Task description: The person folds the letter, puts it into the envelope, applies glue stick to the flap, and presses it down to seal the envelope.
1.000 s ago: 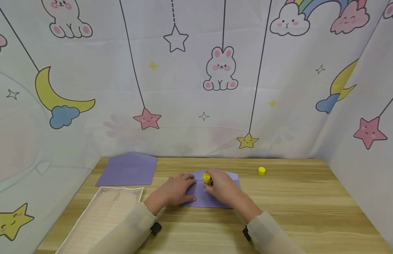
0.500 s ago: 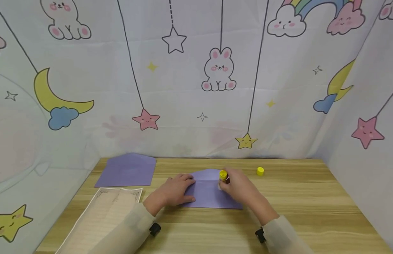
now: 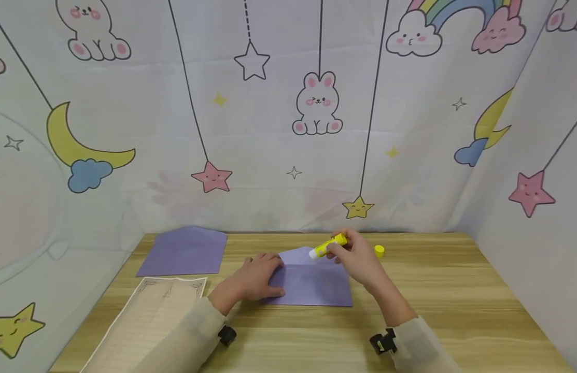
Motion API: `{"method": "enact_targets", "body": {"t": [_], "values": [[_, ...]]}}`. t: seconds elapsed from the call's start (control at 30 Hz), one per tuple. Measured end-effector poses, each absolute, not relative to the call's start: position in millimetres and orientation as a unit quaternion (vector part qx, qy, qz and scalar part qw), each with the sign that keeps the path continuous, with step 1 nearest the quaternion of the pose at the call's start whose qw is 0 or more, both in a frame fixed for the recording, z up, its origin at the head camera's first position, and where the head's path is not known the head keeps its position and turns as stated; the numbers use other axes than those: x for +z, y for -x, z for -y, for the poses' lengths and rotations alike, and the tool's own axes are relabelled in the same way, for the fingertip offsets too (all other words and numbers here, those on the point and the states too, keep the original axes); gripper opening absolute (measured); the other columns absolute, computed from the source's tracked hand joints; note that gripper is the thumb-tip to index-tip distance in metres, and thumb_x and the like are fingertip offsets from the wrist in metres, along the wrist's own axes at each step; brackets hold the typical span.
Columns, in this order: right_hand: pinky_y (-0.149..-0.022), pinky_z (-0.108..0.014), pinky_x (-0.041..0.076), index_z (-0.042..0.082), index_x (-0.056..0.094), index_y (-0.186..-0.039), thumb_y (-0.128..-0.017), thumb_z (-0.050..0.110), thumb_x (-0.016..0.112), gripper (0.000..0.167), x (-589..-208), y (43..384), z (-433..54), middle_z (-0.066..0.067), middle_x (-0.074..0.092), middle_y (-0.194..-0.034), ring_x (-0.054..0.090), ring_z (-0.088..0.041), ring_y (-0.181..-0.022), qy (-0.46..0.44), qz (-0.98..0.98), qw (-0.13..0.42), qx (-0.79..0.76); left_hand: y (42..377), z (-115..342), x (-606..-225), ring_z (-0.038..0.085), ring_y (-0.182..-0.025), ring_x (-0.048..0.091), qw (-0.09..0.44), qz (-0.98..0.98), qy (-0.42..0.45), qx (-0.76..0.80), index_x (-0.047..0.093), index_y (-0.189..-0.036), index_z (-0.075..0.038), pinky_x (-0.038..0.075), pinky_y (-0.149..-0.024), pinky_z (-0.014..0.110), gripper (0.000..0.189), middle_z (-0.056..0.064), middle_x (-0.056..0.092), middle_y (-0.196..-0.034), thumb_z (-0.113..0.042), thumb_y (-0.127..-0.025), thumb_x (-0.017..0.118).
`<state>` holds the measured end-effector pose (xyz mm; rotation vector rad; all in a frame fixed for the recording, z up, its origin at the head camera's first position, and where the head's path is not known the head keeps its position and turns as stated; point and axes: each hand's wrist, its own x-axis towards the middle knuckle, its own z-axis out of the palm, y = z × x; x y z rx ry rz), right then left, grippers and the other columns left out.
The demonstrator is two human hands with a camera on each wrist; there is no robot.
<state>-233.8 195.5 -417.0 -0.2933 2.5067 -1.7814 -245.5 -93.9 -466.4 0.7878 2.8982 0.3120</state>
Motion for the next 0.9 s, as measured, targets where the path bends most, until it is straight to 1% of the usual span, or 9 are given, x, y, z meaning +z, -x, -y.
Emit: {"method": "enact_targets", "body": {"t": [0.17,0.23,0.37,0.47,0.53,0.6,0.7,0.77,0.9], "values": [[-0.096,-0.038,0.059,-0.009,0.053,-0.131,-0.106,0.013,0.067,0.036,-417.9,233.8,-188.5,-0.023,0.064,-0.122,0.073,-0.027,-0.105,0.069,-0.724,0.058,-0.684,247.8,95.0,-467.4,0.032,-0.144,0.044,0.039,-0.954,-0.258,0.150,0.056,-0.149,-0.011,0.037,-0.113,0.062,0.071,0.008,0.053,-0.151,-0.051,-0.096,0.078],[-0.099,-0.036,0.058,-0.012,0.051,-0.133,-0.107,0.011,0.066,0.038,-419.2,233.7,-185.4,-0.023,0.059,-0.125,0.074,-0.025,-0.107,0.066,-0.689,0.064,-0.719,248.3,94.1,-466.2,0.033,-0.141,0.048,0.021,-0.947,-0.252,0.197,0.057,-0.148,-0.010,0.038,-0.113,0.061,0.068,0.009,0.057,-0.148,-0.050,-0.097,0.077],[-0.100,-0.035,0.056,-0.013,0.048,-0.136,-0.107,0.006,0.065,0.039,-421.2,233.7,-177.5,-0.022,0.055,-0.131,0.074,-0.025,-0.110,0.058,-0.629,0.077,-0.772,244.4,87.5,-456.1,0.033,-0.127,0.060,-0.002,-0.907,-0.227,0.354,0.062,-0.143,-0.005,0.050,-0.104,0.052,0.059,0.012,0.064,-0.138,-0.044,-0.100,0.076],[-0.100,-0.035,0.057,-0.009,0.052,-0.135,-0.105,0.008,0.068,0.038,-422.6,231.9,-168.0,-0.019,0.059,-0.132,0.073,-0.025,-0.114,0.045,-0.601,0.084,-0.793,237.9,78.5,-446.3,0.031,-0.114,0.067,-0.013,-0.858,-0.202,0.472,0.065,-0.140,-0.003,0.058,-0.090,0.045,0.054,0.013,0.068,-0.129,-0.039,-0.101,0.075],[-0.099,-0.033,0.057,-0.005,0.055,-0.134,-0.105,0.011,0.069,0.036,-424.3,229.6,-160.9,-0.015,0.062,-0.130,0.072,-0.024,-0.114,0.036,-0.594,0.086,-0.799,233.5,71.4,-440.5,0.028,-0.110,0.068,-0.015,-0.825,-0.182,0.535,0.067,-0.138,-0.004,0.059,-0.086,0.042,0.051,0.011,0.070,-0.125,-0.038,-0.102,0.074],[-0.098,-0.033,0.057,-0.002,0.058,-0.132,-0.105,0.015,0.070,0.034,-426.0,227.2,-153.1,-0.010,0.066,-0.127,0.070,-0.024,-0.114,0.025,-0.589,0.087,-0.803,230.5,64.3,-436.7,0.024,-0.106,0.069,-0.011,-0.792,-0.159,0.589,0.071,-0.134,-0.005,0.058,-0.084,0.039,0.046,0.008,0.072,-0.120,-0.037,-0.101,0.075],[-0.094,-0.031,0.055,0.002,0.061,-0.127,-0.106,0.017,0.070,0.027,-428.1,224.2,-142.4,-0.005,0.070,-0.120,0.069,-0.023,-0.112,0.009,-0.573,0.093,-0.814,227.4,55.1,-433.0,0.020,-0.102,0.069,0.003,-0.745,-0.120,0.657,0.076,-0.125,-0.006,0.055,-0.085,0.038,0.039,0.006,0.073,-0.115,-0.035,-0.101,0.076],[-0.091,-0.031,0.053,0.004,0.063,-0.123,-0.106,0.017,0.069,0.023,-428.9,222.6,-136.2,-0.004,0.072,-0.116,0.068,-0.023,-0.111,0.003,-0.557,0.098,-0.825,225.6,50.3,-431.5,0.019,-0.099,0.068,0.008,-0.718,-0.094,0.690,0.076,-0.120,-0.004,0.054,-0.086,0.040,0.036,0.007,0.074,-0.111,-0.034,-0.100,0.077],[-0.087,-0.031,0.049,0.007,0.068,-0.118,-0.107,0.018,0.067,0.016,-429.3,219.2,-127.5,-0.003,0.075,-0.112,0.068,-0.022,-0.110,-0.002,-0.544,0.105,-0.833,223.5,44.6,-430.4,0.018,-0.098,0.066,0.007,-0.676,-0.055,0.734,0.076,-0.119,-0.002,0.054,-0.087,0.040,0.035,0.010,0.074,-0.107,-0.032,-0.101,0.076]]}}
